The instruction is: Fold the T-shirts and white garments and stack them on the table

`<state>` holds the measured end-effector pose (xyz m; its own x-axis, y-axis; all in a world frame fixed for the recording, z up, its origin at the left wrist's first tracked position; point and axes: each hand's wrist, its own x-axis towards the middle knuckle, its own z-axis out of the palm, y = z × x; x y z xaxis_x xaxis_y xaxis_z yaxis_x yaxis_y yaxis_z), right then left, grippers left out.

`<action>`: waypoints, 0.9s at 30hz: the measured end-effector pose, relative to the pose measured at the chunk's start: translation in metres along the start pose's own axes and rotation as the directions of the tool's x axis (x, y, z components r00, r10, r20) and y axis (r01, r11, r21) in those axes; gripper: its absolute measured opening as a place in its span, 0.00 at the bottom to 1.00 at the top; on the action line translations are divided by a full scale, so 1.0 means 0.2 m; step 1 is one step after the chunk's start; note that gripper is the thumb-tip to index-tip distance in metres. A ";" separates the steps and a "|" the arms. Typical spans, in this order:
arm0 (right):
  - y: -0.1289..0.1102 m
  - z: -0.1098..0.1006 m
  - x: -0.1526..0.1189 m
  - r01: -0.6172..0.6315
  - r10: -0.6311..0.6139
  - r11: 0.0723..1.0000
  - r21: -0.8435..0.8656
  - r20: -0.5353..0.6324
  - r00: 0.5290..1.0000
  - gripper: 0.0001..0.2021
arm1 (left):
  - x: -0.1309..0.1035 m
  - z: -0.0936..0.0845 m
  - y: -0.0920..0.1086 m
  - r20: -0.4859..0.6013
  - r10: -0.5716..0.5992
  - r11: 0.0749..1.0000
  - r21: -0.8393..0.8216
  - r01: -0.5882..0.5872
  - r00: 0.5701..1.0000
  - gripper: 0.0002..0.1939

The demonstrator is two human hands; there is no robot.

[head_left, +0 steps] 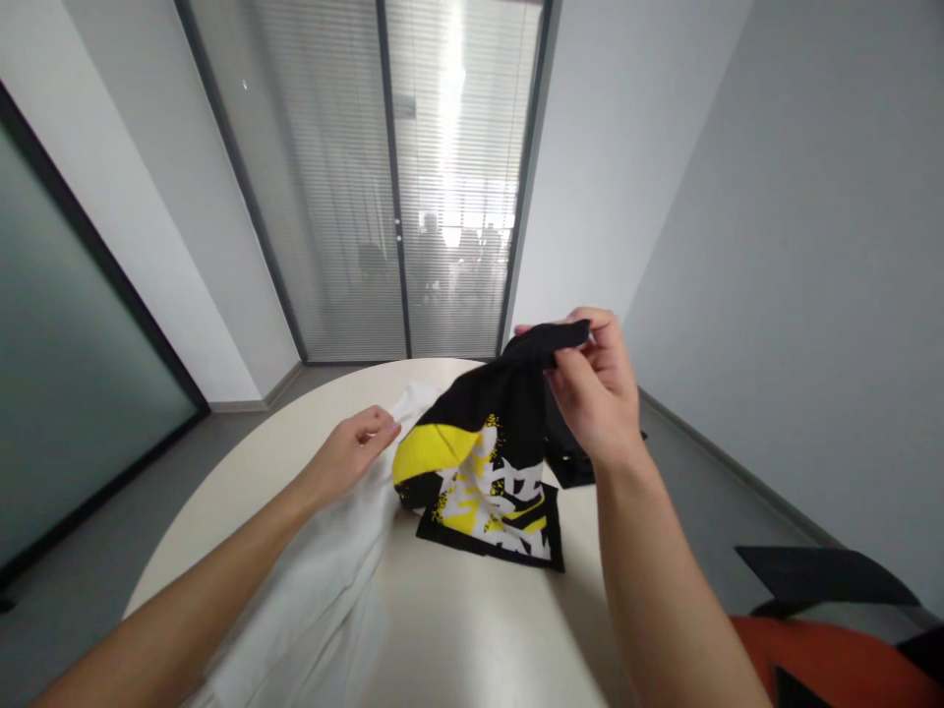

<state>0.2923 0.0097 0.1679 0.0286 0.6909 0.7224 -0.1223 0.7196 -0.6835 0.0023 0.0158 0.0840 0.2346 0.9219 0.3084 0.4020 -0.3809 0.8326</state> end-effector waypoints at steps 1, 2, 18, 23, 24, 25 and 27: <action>-0.01 0.00 -0.01 0.043 -0.042 0.999 0.025 -0.005 0.999 0.12 | 0.00 0.02 0.01 0.024 0.030 0.998 -0.047 -0.029 0.999 0.20; -0.03 0.00 -0.01 0.077 -0.077 0.996 0.046 -0.002 0.997 0.12 | -0.01 0.04 0.02 0.061 0.050 0.992 -0.122 -0.042 0.997 0.16; 0.07 -0.21 0.03 0.168 -0.169 0.979 -0.119 -0.002 0.986 0.10 | -0.25 0.25 0.33 0.184 0.240 0.966 0.052 -0.253 0.953 0.09; 0.18 -0.27 0.06 0.144 -0.155 0.984 -0.108 -0.103 0.983 0.05 | -0.30 0.17 0.34 0.176 0.410 0.908 0.010 -0.419 0.895 0.13; 0.18 -0.26 0.06 0.117 -0.123 0.989 -0.089 -0.076 0.989 0.04 | -0.30 0.17 0.34 0.165 0.430 0.902 -0.022 -0.432 0.888 0.15; 0.17 -0.23 0.05 0.090 -0.093 0.994 -0.064 -0.040 0.995 0.05 | -0.30 0.18 0.34 0.140 0.435 0.901 -0.060 -0.431 0.890 0.15; 0.12 -0.14 0.02 0.039 -0.039 0.999 -0.004 0.058 0.998 0.07 | -0.29 0.21 0.34 0.038 0.397 0.909 -0.156 -0.387 0.917 0.15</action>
<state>0.3183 0.0320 0.1518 -0.0244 0.6572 0.7533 -0.1170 0.7465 -0.6550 0.0526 -0.0672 0.1034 0.4082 0.6918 0.5956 0.1371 -0.6915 0.7093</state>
